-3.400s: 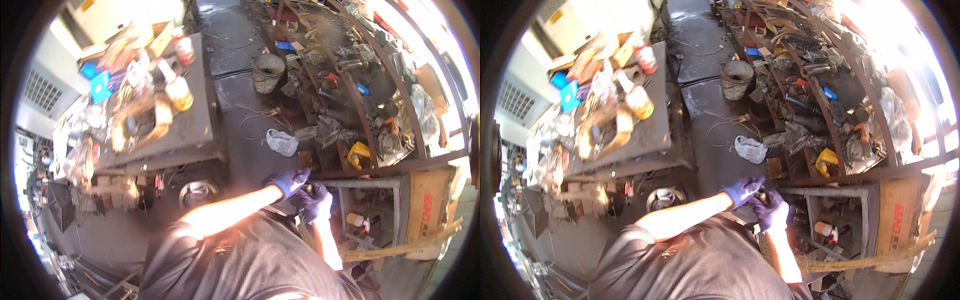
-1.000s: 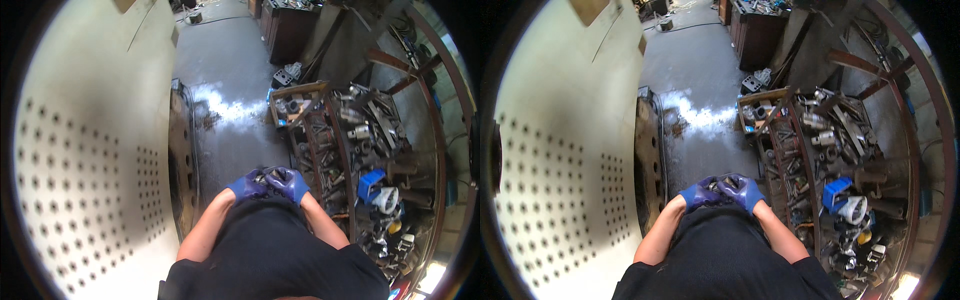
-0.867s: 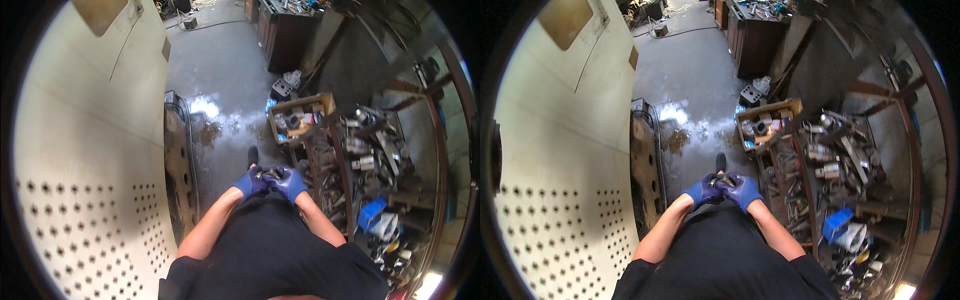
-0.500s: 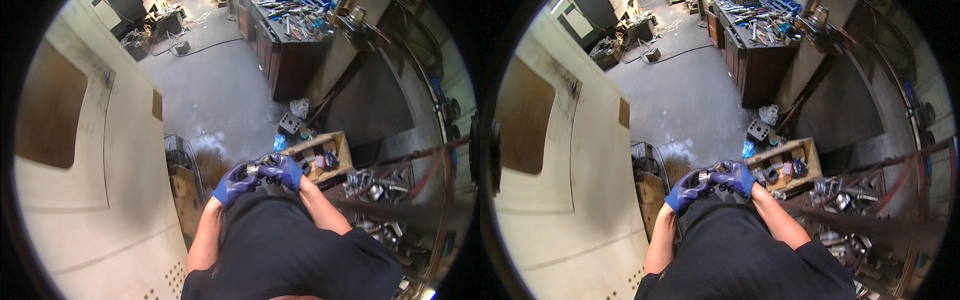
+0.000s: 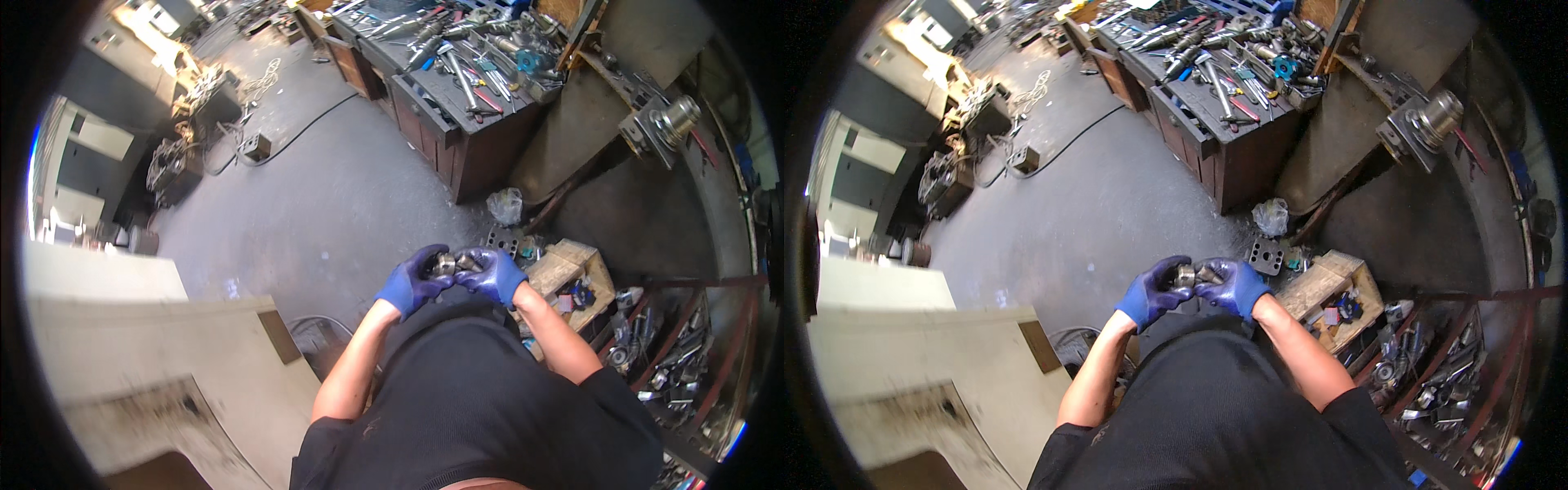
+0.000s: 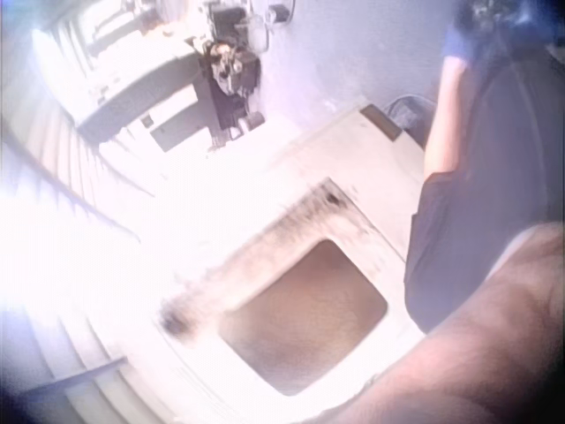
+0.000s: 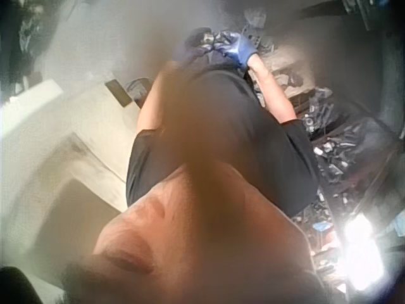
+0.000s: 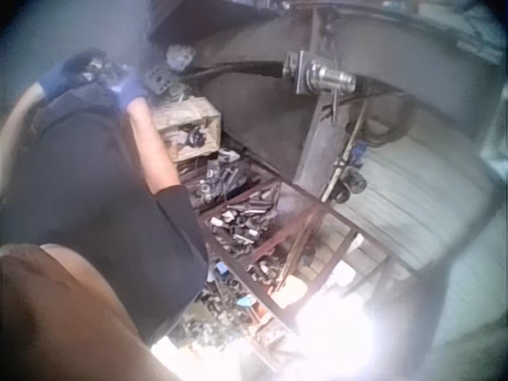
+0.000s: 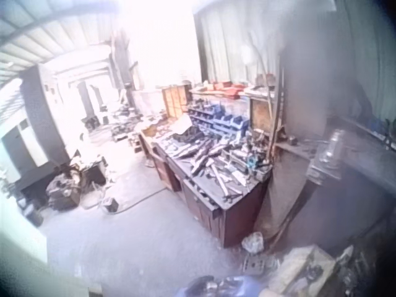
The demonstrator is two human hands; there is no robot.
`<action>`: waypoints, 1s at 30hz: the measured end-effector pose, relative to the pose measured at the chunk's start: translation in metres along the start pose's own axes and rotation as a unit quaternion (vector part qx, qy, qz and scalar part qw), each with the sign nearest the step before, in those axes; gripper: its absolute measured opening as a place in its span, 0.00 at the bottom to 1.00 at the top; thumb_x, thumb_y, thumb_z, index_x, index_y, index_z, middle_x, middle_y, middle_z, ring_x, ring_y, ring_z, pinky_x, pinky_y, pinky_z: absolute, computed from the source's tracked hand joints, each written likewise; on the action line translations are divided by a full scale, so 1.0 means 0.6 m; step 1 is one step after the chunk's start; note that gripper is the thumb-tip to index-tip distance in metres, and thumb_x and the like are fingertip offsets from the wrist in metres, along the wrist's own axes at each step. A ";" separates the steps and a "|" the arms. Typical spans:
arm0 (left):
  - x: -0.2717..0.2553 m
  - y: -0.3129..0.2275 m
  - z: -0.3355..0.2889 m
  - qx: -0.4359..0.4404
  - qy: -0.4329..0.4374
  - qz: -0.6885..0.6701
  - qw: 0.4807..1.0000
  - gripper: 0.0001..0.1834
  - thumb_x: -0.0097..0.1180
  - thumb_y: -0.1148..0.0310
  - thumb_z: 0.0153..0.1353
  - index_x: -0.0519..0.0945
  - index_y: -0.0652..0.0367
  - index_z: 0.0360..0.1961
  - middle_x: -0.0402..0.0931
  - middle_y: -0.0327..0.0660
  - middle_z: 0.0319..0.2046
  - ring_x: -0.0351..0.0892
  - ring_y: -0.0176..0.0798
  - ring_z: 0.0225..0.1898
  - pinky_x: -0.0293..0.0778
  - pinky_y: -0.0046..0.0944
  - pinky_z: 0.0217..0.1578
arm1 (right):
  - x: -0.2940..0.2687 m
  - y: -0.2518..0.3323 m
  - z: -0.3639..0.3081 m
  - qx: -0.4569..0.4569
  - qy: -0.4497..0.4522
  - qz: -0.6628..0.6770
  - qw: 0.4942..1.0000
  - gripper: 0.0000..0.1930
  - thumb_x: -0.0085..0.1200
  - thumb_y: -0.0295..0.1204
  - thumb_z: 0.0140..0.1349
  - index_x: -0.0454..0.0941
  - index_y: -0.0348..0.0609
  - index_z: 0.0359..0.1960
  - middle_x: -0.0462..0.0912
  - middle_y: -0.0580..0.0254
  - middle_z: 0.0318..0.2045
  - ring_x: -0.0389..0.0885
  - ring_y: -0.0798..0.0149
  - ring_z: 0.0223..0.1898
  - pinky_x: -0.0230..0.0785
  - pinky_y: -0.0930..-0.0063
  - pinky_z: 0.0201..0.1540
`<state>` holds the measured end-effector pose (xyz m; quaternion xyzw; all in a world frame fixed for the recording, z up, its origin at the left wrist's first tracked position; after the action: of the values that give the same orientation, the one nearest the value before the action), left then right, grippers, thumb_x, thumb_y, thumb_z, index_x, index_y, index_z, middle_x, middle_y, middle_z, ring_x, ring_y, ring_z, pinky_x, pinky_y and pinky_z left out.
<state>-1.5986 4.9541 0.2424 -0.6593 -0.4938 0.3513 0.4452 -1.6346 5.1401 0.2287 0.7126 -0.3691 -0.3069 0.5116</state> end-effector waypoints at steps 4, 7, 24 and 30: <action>-0.077 -0.052 0.158 -0.001 0.057 0.013 0.998 0.36 0.69 0.76 0.59 0.71 0.59 0.69 0.79 0.40 0.53 0.77 0.33 0.49 0.77 0.34 0.50 | -0.040 0.004 0.145 0.007 -0.067 0.022 0.997 0.16 0.65 0.23 0.56 0.85 0.37 0.49 0.88 0.64 0.39 0.81 0.74 0.39 0.77 0.73 0.44; -0.131 -0.069 0.285 0.031 0.057 0.022 0.998 0.35 0.69 0.75 0.59 0.71 0.60 0.68 0.80 0.40 0.52 0.77 0.32 0.49 0.76 0.33 0.51 | -0.080 -0.008 0.268 -0.016 -0.100 0.023 0.995 0.17 0.66 0.24 0.54 0.86 0.41 0.48 0.88 0.66 0.37 0.80 0.74 0.37 0.76 0.73 0.43; -0.315 -0.172 0.860 0.048 0.156 0.217 0.962 0.35 0.74 0.67 0.56 0.74 0.57 0.65 0.82 0.53 0.53 0.83 0.45 0.55 0.77 0.42 0.55 | -0.276 -0.036 0.757 0.035 -0.361 0.039 0.931 0.20 0.64 0.28 0.57 0.83 0.44 0.53 0.88 0.50 0.47 0.88 0.58 0.48 0.78 0.65 0.51; -0.334 -0.129 0.974 0.072 0.275 0.189 0.940 0.37 0.73 0.73 0.55 0.73 0.56 0.67 0.81 0.49 0.56 0.83 0.44 0.55 0.77 0.42 0.56 | -0.287 0.039 0.769 0.157 -0.435 -0.017 0.886 0.25 0.70 0.40 0.57 0.83 0.47 0.56 0.88 0.51 0.49 0.87 0.52 0.50 0.77 0.62 0.52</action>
<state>-2.2058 4.9103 0.1111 -0.7777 -0.1918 0.2687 0.5349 -2.1085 5.0480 0.1287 0.5846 -0.5858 -0.5330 0.1761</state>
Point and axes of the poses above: each hand's wrist, its own z-axis towards the middle knuckle, its own x-axis out of the palm, y = z × x, the point moved 5 cm from there along z, towards the middle knuckle
